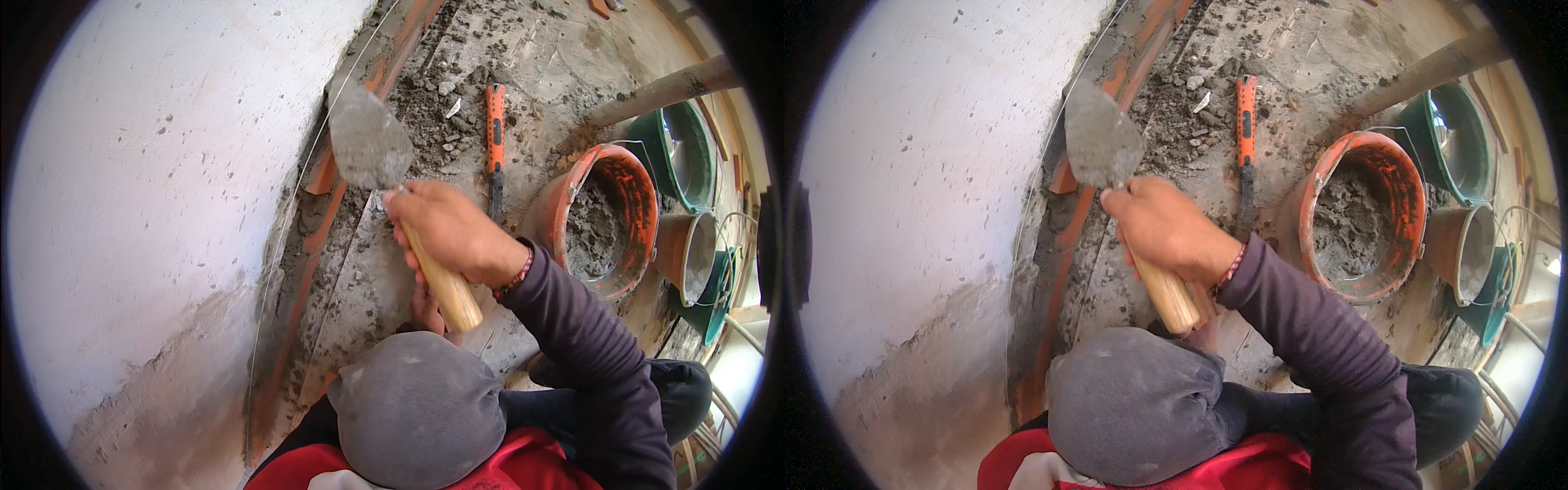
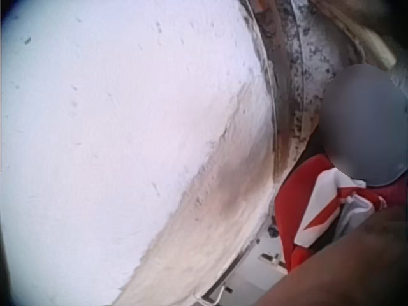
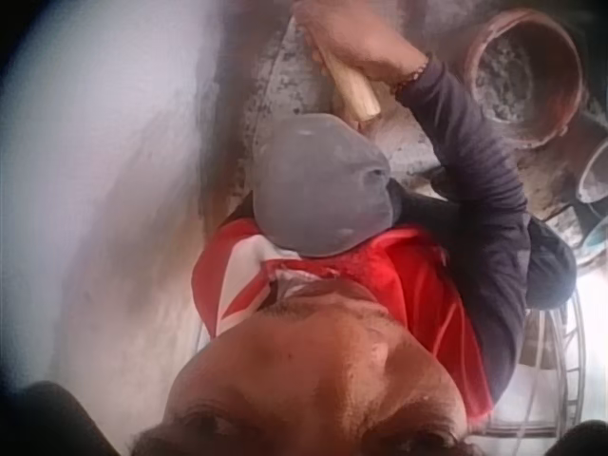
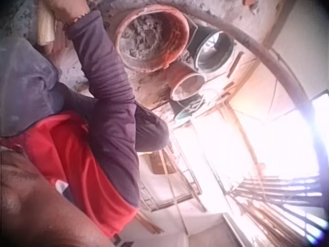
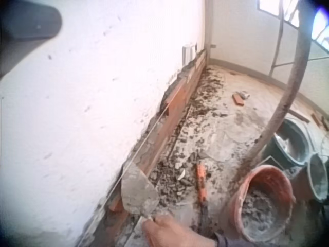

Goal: The person prepares mortar in a bucket, applies it to a brick using a trowel, and then places the brick onto a wall under construction, tapping it into place with a hammer.

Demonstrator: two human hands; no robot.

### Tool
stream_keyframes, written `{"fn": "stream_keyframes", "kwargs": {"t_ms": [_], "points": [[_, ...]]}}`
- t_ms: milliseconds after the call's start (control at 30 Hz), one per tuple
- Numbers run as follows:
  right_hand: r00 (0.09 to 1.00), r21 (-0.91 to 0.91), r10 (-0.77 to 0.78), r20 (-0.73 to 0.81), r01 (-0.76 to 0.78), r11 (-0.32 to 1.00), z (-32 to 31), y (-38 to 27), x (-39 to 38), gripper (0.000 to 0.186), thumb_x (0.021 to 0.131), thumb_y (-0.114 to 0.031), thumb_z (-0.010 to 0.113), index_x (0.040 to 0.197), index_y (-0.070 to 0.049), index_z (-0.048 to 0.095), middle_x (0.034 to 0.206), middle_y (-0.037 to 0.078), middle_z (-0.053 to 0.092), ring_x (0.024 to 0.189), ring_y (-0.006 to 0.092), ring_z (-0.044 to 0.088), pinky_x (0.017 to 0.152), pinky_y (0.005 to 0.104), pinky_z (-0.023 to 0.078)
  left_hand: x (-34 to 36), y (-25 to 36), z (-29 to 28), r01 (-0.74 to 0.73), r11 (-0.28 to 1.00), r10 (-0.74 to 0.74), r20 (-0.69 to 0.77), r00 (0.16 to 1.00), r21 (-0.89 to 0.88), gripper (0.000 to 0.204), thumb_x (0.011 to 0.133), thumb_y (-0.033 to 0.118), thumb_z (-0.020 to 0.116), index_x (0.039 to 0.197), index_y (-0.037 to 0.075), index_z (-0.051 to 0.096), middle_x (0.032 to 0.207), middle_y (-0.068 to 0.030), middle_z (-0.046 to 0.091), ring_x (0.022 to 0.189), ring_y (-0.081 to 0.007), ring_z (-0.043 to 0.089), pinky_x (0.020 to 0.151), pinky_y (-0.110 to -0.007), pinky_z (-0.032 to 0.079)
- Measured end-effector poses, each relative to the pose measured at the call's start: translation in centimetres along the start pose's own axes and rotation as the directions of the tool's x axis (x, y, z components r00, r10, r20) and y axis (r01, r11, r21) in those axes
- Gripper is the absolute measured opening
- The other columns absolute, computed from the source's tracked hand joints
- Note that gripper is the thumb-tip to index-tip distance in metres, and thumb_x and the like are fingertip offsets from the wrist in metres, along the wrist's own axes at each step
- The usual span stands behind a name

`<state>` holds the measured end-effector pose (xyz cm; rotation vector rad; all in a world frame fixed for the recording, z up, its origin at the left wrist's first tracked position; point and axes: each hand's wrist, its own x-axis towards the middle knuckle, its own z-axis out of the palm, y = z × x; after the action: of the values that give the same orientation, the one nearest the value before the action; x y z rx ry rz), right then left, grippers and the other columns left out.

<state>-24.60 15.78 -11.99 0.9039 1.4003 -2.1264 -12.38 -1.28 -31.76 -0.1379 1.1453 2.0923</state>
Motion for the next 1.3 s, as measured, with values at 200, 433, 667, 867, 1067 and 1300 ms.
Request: {"fn": "stream_keyframes", "kwargs": {"t_ms": [200, 433, 667, 867, 1067, 1300], "points": [[0.984, -0.132, -0.156, -0.085, 0.144, 0.981, -2.6, -1.4, -0.7, 0.033, 0.098, -0.036, 0.052, 0.086, -0.005, 0.054, 0.068, 0.003, 0.053, 0.050, 0.0136, 0.055, 0.042, 0.0303, 0.048, -0.1, 0.9, -0.1, -0.014, 1.000, 0.014, -0.014, 1.000, 0.016, 0.054, 0.097, 0.036, 0.050, 0.136, -0.001, 0.040, 0.118, -0.0147, 0.057, 0.110, -0.0258, 0.059, 0.096, -0.040, 0.047], [0.944, -0.113, -0.231, -0.235, 0.210, 0.971, -8.5, -10.9, 4.0, 0.029, 0.100, -0.037, 0.047, 0.091, -0.010, 0.051, 0.067, -0.002, 0.051, 0.051, 0.0072, 0.050, 0.043, 0.0233, 0.049, 0.1, -1.2, -1.8, 0.028, 0.997, -0.028, 0.009, 1.000, 0.076, 0.057, 0.097, 0.041, 0.051, 0.134, -0.001, 0.044, 0.118, -0.0117, 0.057, 0.107, -0.0213, 0.057, 0.093, -0.037, 0.044], [0.984, 0.007, -0.136, -0.115, 0.137, 0.990, -5.7, -9.7, 4.1, 0.027, 0.099, -0.031, 0.050, 0.089, -0.007, 0.049, 0.068, 0.000, 0.051, 0.052, 0.0106, 0.054, 0.043, 0.0289, 0.051, -0.6, -1.9, -1.9, -0.025, 0.983, 0.042, -0.092, 0.995, 0.179, 0.060, 0.098, 0.044, 0.050, 0.136, -0.002, 0.044, 0.124, -0.0113, 0.054, 0.113, -0.0219, 0.051, 0.097, -0.037, 0.039], [0.968, 0.058, -0.148, -0.203, 0.163, 0.985, -3.3, -8.7, 1.6, 0.026, 0.098, -0.030, 0.050, 0.090, -0.007, 0.050, 0.067, 0.002, 0.052, 0.052, 0.0128, 0.054, 0.046, 0.0316, 0.051, -0.1, -0.5, -1.4, -0.036, 0.998, 0.038, 0.040, 0.998, -0.051, 0.054, 0.098, 0.029, 0.046, 0.139, -0.005, 0.035, 0.125, -0.0189, 0.055, 0.111, -0.0303, 0.059, 0.094, -0.043, 0.049], [0.950, 0.131, -0.217, -0.227, 0.250, 0.959, -3.5, -10.7, 4.3, 0.024, 0.099, -0.029, 0.049, 0.089, -0.006, 0.048, 0.072, 0.003, 0.052, 0.058, 0.0129, 0.055, 0.050, 0.0312, 0.052, 0.2, -3.6, -5.4, -0.055, 0.998, 0.051, 0.097, 0.994, 0.040, 0.056, 0.099, 0.030, 0.047, 0.141, -0.004, 0.034, 0.126, -0.0197, 0.054, 0.108, -0.0316, 0.060, 0.091, -0.044, 0.051], [0.961, 0.019, -0.095, -0.260, 0.104, 0.994, -3.8, -9.3, 2.5, 0.026, 0.098, -0.031, 0.051, 0.091, -0.006, 0.050, 0.070, 0.003, 0.053, 0.054, 0.0143, 0.054, 0.048, 0.0329, 0.052, -0.8, -1.9, -2.0, -0.137, 0.905, 0.156, -0.015, 0.988, 0.403, 0.057, 0.099, 0.033, 0.048, 0.141, -0.003, 0.036, 0.124, -0.0179, 0.056, 0.108, -0.0306, 0.061, 0.091, -0.044, 0.050]]}}
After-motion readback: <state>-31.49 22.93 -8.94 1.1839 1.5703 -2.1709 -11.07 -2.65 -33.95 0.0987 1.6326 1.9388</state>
